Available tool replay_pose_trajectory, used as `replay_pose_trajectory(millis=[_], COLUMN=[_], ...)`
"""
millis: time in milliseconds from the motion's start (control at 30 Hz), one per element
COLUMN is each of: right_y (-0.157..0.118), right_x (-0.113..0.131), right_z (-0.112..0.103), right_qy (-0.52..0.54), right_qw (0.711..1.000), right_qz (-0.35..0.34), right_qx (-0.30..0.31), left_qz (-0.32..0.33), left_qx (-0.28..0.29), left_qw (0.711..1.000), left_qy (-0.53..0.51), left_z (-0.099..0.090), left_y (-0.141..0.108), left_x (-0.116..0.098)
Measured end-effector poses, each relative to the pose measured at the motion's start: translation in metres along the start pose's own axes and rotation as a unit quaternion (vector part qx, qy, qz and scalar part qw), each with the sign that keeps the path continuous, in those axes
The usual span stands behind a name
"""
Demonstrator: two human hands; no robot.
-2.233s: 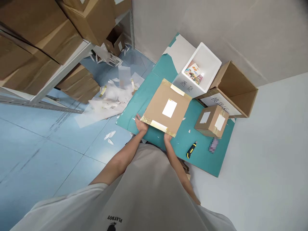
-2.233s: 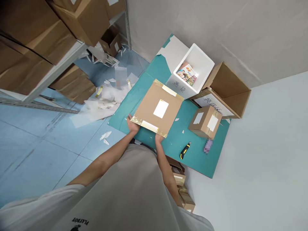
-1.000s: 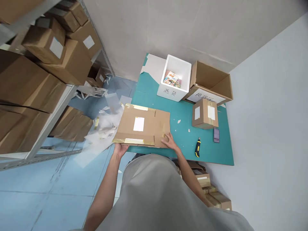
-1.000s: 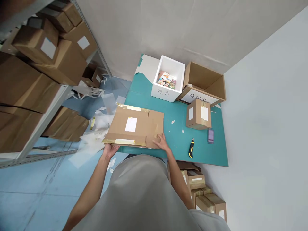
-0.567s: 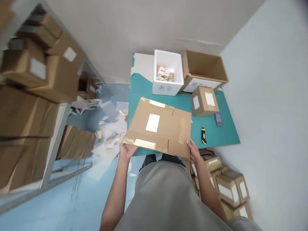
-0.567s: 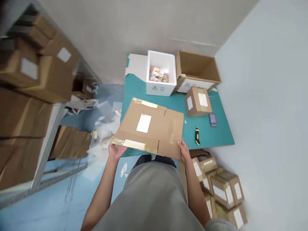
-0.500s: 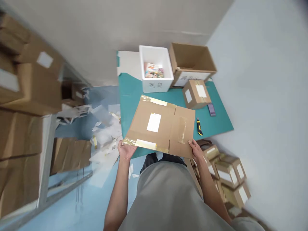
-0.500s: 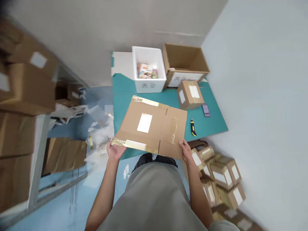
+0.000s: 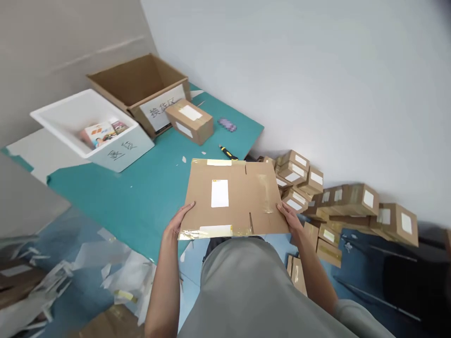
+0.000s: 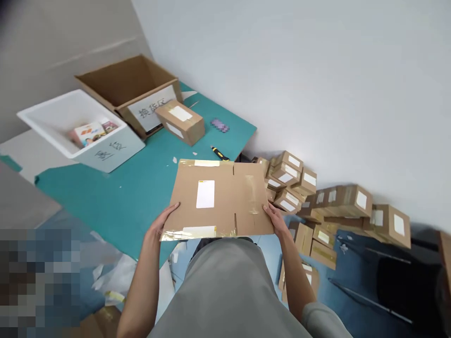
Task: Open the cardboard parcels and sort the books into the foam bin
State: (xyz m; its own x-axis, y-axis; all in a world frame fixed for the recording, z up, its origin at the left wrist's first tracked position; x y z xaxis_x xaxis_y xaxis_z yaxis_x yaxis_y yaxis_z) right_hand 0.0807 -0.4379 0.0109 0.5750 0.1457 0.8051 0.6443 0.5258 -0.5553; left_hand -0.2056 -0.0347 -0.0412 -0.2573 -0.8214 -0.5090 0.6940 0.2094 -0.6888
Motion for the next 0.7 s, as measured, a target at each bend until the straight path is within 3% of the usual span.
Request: replay_pose_trajectory(millis=[100,167,300,467,600,700], right_y=[-0.03,-0.055,-0.122,-0.2,-0.269,-0.332], right_x=[-0.027,-0.051,-0.115,-0.224,-0.308,-0.359], right_z=[-0.051,-0.085,-0.147,-0.179,-0.21,-0.236], right_qy=[0.091,0.186,0.321,0.376,0.446,0.479], right_qw=[0.995,0.981,0.931,0.902,0.818,0.743], right_qz=[-0.004,-0.035,-0.135,-0.077,-0.062,-0.074], right_qx=[-0.048,-0.049,-0.112,-0.197,-0.357,-0.462], left_qz=[-0.017,-0.022,-0.044,-0.147,-0.256,-0.331], left_qx=[-0.004,0.005,0.058,0.151,0.214,0.232], left_qw=[0.998,0.996,0.985,0.936,0.859,0.79], left_qy=[0.057,0.091,0.159,0.283,0.388,0.462], left_z=[0.046,0.079,0.158,0.274,0.36,0.402], left_y=[0.001,0.005,0.024,0.049,0.055,0.044], left_x=[0.021,0.044,0.118,0.255,0.385,0.479])
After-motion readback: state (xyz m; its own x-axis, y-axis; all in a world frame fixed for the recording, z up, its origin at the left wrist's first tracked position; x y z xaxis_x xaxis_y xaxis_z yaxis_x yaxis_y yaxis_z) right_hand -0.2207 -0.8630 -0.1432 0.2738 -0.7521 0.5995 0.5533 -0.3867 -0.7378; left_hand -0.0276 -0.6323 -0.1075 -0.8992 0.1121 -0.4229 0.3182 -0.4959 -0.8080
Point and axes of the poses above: each hand's wrist, its own y-axis towards the middle knuckle, its own z-axis out of the palm, x = y × z, the point moved 6 cm from there along y, towards the middle knuckle, and after that the axes turned 11 degrees about x, right-handed, at the moved point
